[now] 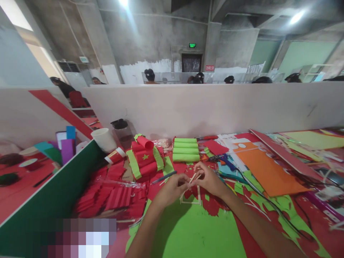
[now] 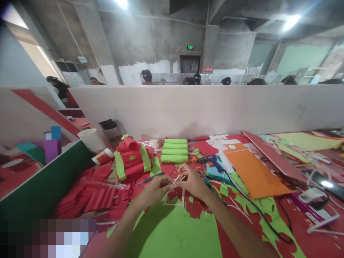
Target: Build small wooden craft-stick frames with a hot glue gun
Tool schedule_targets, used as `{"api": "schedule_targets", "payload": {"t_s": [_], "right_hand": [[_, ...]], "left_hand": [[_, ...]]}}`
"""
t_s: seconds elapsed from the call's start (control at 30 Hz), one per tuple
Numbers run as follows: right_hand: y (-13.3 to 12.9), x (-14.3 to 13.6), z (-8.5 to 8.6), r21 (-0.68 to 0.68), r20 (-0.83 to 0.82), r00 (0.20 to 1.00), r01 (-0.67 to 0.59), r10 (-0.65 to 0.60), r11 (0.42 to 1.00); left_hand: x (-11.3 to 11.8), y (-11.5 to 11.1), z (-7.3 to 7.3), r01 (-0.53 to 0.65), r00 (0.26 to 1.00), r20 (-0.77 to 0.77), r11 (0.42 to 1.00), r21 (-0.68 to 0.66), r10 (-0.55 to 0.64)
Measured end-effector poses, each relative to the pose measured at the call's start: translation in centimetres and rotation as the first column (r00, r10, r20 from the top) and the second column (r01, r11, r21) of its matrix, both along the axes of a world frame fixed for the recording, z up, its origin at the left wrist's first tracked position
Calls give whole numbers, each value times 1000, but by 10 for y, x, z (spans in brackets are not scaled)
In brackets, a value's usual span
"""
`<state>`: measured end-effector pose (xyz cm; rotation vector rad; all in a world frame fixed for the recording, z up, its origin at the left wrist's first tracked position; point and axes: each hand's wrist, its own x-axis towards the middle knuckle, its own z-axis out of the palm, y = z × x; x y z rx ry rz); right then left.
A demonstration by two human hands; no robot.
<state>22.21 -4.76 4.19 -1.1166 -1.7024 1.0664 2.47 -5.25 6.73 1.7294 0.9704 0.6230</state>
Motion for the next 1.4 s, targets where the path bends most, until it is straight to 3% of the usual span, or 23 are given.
{"api": "schedule_targets", "payload": {"t_s": [0.27, 0.53, 0.7, 0.83, 1.0, 1.13, 1.4], "right_hand": [[7, -2, -8, -58, -194, 981, 0, -11, 998], [4, -8, -11, -55, -152, 988, 14, -22, 998], [5, -7, -13, -117, -214, 977, -27, 1, 993], [7, -3, -10, -39, -181, 983, 13, -20, 999], [13, 11, 0, 98, -44, 992, 119, -115, 988], [14, 20, 6, 149, 36, 990, 132, -139, 980], [6, 15, 6, 176, 232, 968, 57, -98, 983]], "left_hand": [[-2, 4, -3, -35, 999, -16, 999, -16, 35], [1, 5, -7, -40, 999, -25, 999, 8, 40], [1, 7, -10, -17, 1000, -17, 1000, 25, 18], [-6, 11, -10, -79, 992, -91, 989, 125, 91], [-22, 18, -14, -201, 898, -361, 965, 170, 251], [-27, 21, -19, -215, 785, -541, 951, 220, 303], [-25, 16, -19, -216, 695, -644, 947, 238, 320]]}}
